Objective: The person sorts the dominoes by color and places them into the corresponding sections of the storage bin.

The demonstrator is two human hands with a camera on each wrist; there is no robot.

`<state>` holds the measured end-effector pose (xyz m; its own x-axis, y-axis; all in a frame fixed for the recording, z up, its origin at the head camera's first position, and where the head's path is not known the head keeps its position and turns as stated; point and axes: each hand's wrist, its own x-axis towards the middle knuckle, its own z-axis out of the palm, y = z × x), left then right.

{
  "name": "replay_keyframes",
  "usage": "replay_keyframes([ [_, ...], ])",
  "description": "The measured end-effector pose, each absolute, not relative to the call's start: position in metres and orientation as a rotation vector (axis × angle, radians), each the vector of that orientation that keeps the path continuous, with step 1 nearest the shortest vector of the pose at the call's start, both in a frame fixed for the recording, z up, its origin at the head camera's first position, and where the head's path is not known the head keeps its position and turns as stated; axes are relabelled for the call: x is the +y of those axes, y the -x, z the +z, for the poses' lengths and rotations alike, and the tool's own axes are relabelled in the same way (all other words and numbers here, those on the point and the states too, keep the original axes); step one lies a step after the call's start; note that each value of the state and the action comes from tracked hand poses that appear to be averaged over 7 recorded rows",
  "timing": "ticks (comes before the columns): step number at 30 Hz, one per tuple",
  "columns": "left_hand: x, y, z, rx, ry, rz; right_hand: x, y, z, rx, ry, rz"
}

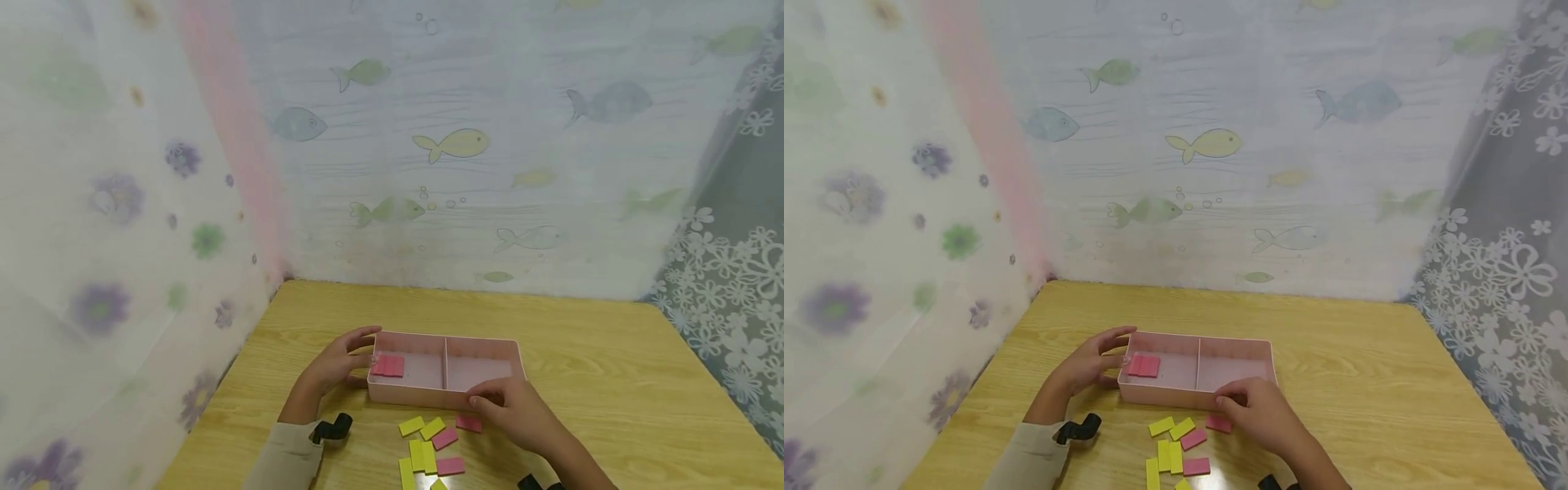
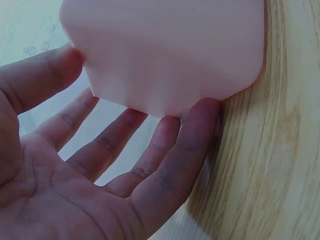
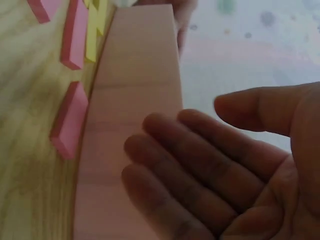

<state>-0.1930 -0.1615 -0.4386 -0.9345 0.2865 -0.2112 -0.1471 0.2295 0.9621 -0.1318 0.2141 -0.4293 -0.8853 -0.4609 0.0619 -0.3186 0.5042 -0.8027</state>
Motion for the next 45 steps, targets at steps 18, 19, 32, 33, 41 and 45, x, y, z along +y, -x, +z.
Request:
replay_keyframes([
  [18, -0.161, 0.187, -0.442, 2.119, -0.172, 1.791, 0.211, 0.12, -0.448, 2.571, 0.833, -1.162],
  [19, -0.161, 0.187, -0.441, 2.12, -0.172, 1.79, 0.21, 0.12, -0.449, 2.587, 0.839, -1.155],
  [32, -0.16, 0.191, -0.437, 2.125, -0.185, 1.77, 0.199, 0.114, -0.454, 2.802, 0.715, -1.057],
  [33, -0.16, 0.191, -0.436, 2.124, -0.186, 1.772, 0.197, 0.113, -0.453, 2.83, 0.695, -1.044],
  [41, -0.16, 0.19, -0.436, 2.139, -0.173, 1.768, 0.191, 0.108, -0.45, 2.931, 0.601, -0.996],
  [45, -0.158, 0.189, -0.435, 2.131, -0.172, 1.769, 0.198, 0.108, -0.452, 2.885, 0.575, -1.044],
])
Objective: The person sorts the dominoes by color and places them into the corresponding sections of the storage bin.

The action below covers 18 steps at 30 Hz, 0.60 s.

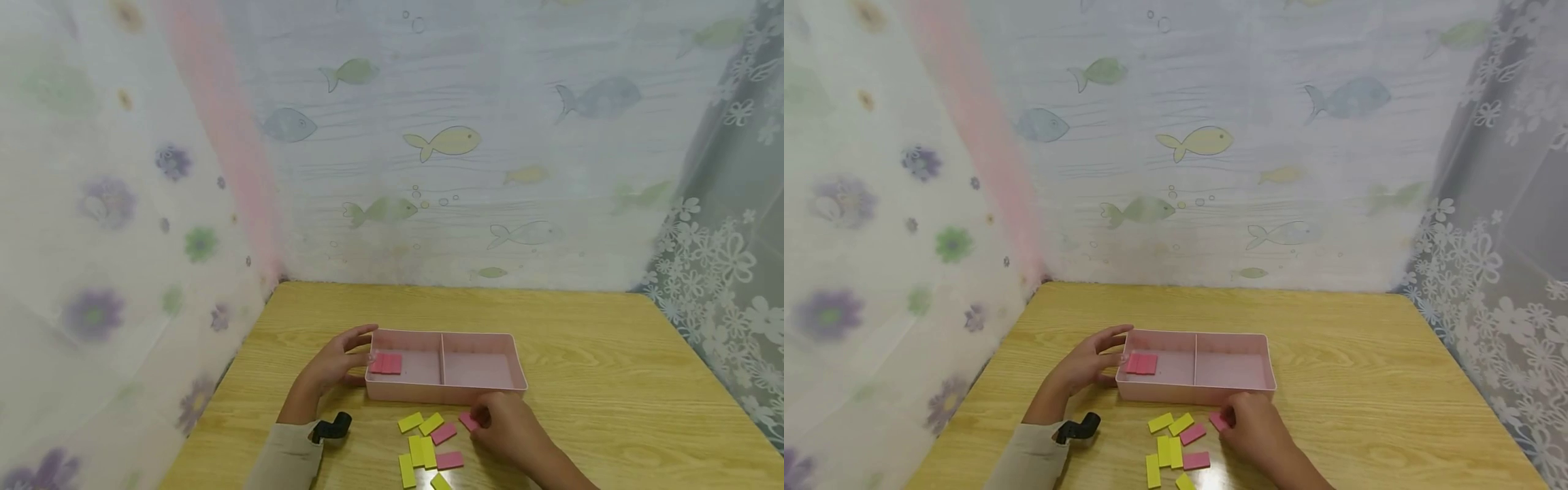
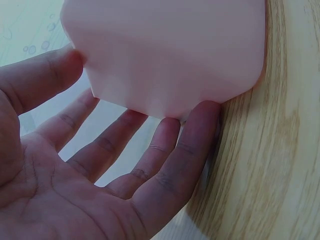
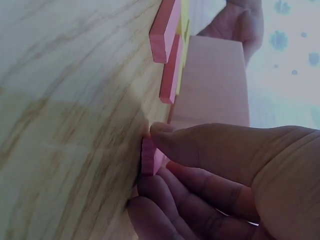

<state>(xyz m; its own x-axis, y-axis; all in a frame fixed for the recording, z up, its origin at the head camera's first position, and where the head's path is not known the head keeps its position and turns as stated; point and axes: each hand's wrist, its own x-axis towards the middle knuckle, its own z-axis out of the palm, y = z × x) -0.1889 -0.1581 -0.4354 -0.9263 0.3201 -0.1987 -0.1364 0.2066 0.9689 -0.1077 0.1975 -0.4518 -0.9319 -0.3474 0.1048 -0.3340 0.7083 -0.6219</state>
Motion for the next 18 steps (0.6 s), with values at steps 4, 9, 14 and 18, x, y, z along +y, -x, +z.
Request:
replay_keyframes([
  [4, -0.157, 0.189, -0.435, 2.129, -0.167, 1.77, 0.204, 0.109, -0.454, 2.783, 0.594, -1.068],
  [9, -0.157, 0.189, -0.436, 2.139, -0.158, 1.765, 0.211, 0.109, -0.457, 2.694, 0.635, -1.083],
  [14, -0.157, 0.189, -0.436, 2.137, -0.157, 1.766, 0.213, 0.109, -0.458, 2.65, 0.664, -1.109],
  [18, -0.157, 0.19, -0.437, 2.138, -0.161, 1.771, 0.215, 0.109, -0.461, 2.636, 0.702, -1.127],
])
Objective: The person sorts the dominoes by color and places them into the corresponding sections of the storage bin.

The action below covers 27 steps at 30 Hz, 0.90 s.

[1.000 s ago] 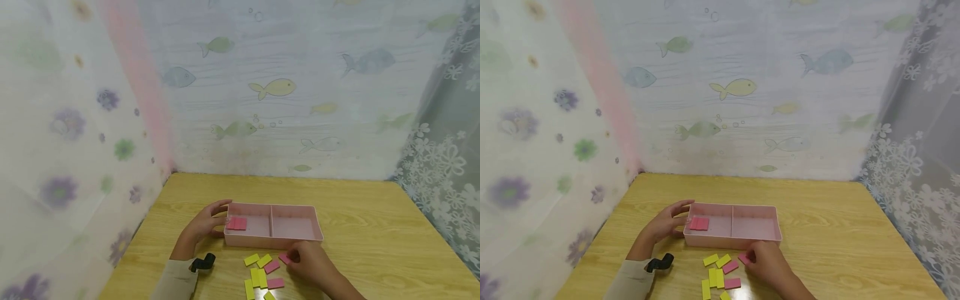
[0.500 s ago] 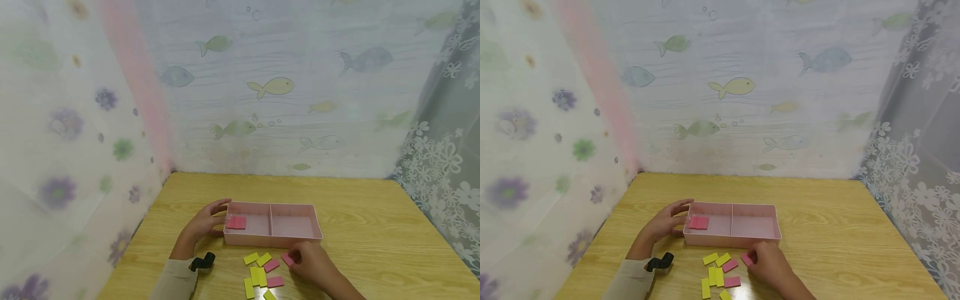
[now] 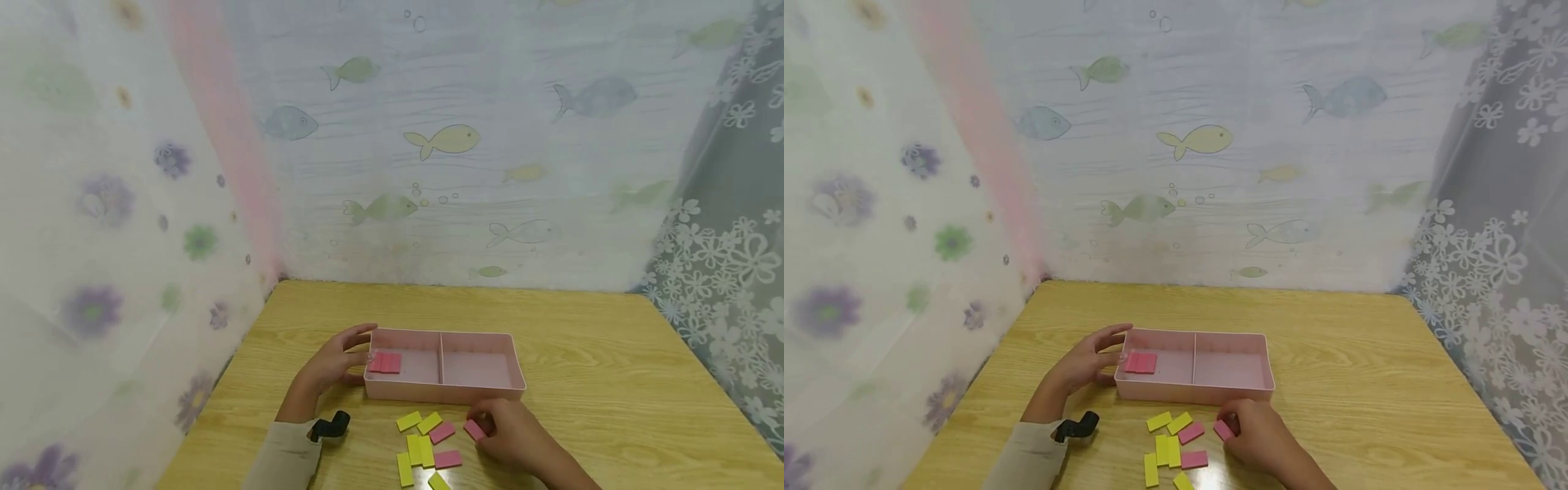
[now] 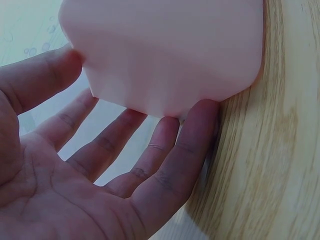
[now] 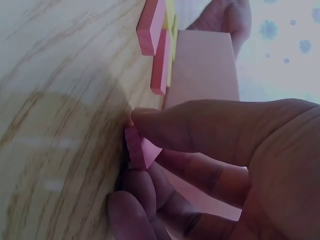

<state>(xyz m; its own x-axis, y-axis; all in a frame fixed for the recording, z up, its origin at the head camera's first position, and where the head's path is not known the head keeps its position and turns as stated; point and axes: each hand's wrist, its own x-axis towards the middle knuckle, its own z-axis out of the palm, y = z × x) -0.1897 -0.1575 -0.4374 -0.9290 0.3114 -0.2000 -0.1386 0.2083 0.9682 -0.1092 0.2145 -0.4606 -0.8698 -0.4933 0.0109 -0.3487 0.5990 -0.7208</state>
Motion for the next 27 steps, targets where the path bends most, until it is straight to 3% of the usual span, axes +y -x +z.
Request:
replay_keyframes([
  [27, -0.1601, 0.1918, -0.4407, 2.121, -0.159, 1.785, 0.2188, 0.1127, -0.454, 2.503, 0.654, -1.271],
])
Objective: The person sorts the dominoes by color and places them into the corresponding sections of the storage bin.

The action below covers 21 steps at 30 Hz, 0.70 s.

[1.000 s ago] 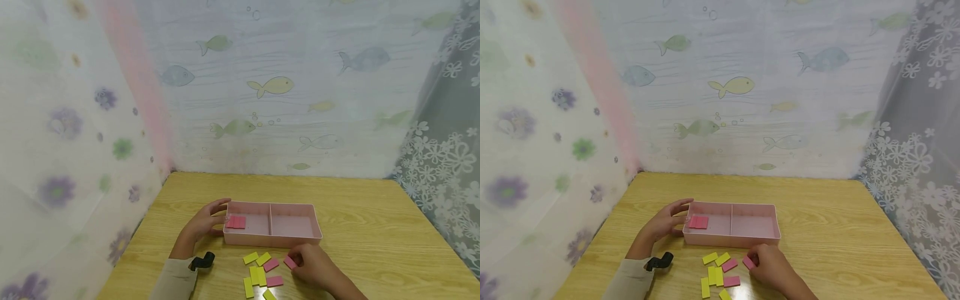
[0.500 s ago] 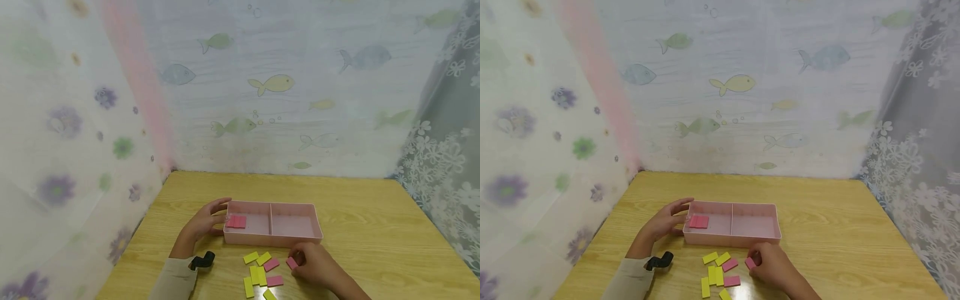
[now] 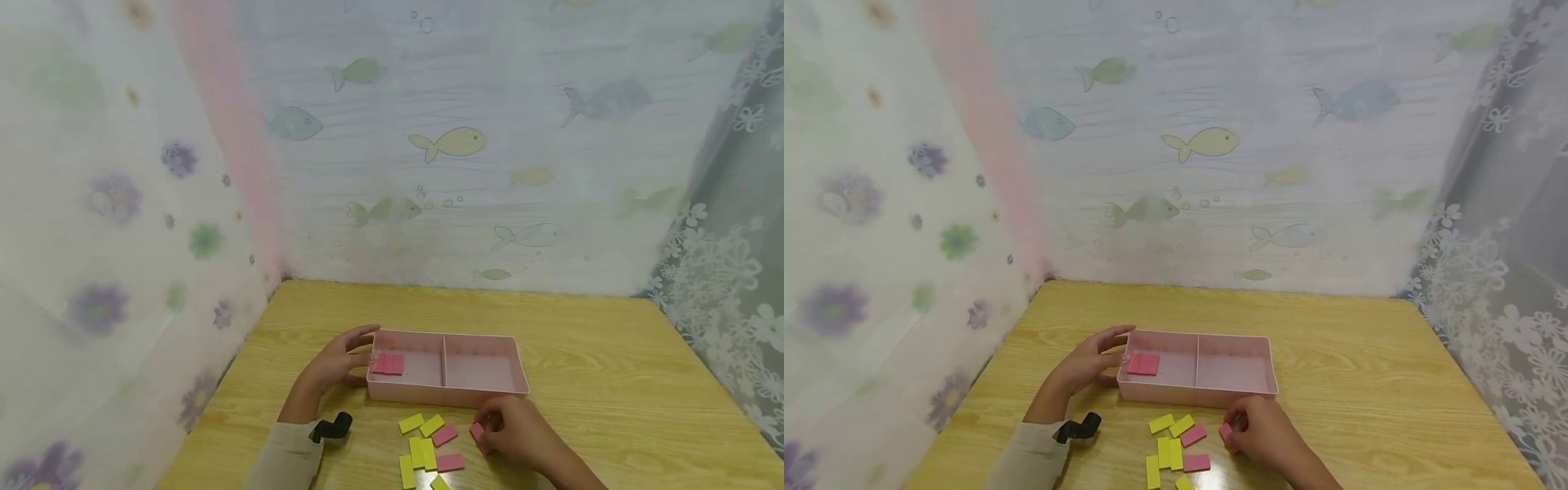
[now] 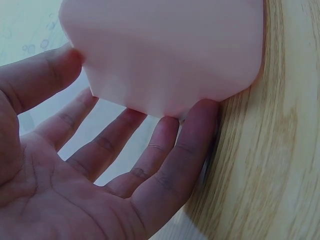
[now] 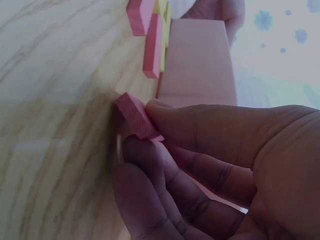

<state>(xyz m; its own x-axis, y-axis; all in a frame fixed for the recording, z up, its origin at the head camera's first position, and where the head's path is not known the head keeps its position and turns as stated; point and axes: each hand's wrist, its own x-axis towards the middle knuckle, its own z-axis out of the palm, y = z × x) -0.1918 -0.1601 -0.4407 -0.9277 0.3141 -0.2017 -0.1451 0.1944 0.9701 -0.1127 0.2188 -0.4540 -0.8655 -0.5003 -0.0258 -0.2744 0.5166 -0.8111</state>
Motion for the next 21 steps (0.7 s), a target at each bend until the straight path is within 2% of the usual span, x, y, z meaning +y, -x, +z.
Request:
replay_keyframes([
  [21, -0.16, 0.19, -0.438, 2.133, -0.161, 1.776, 0.214, 0.12, -0.43, 2.557, 0.587, -1.28],
])
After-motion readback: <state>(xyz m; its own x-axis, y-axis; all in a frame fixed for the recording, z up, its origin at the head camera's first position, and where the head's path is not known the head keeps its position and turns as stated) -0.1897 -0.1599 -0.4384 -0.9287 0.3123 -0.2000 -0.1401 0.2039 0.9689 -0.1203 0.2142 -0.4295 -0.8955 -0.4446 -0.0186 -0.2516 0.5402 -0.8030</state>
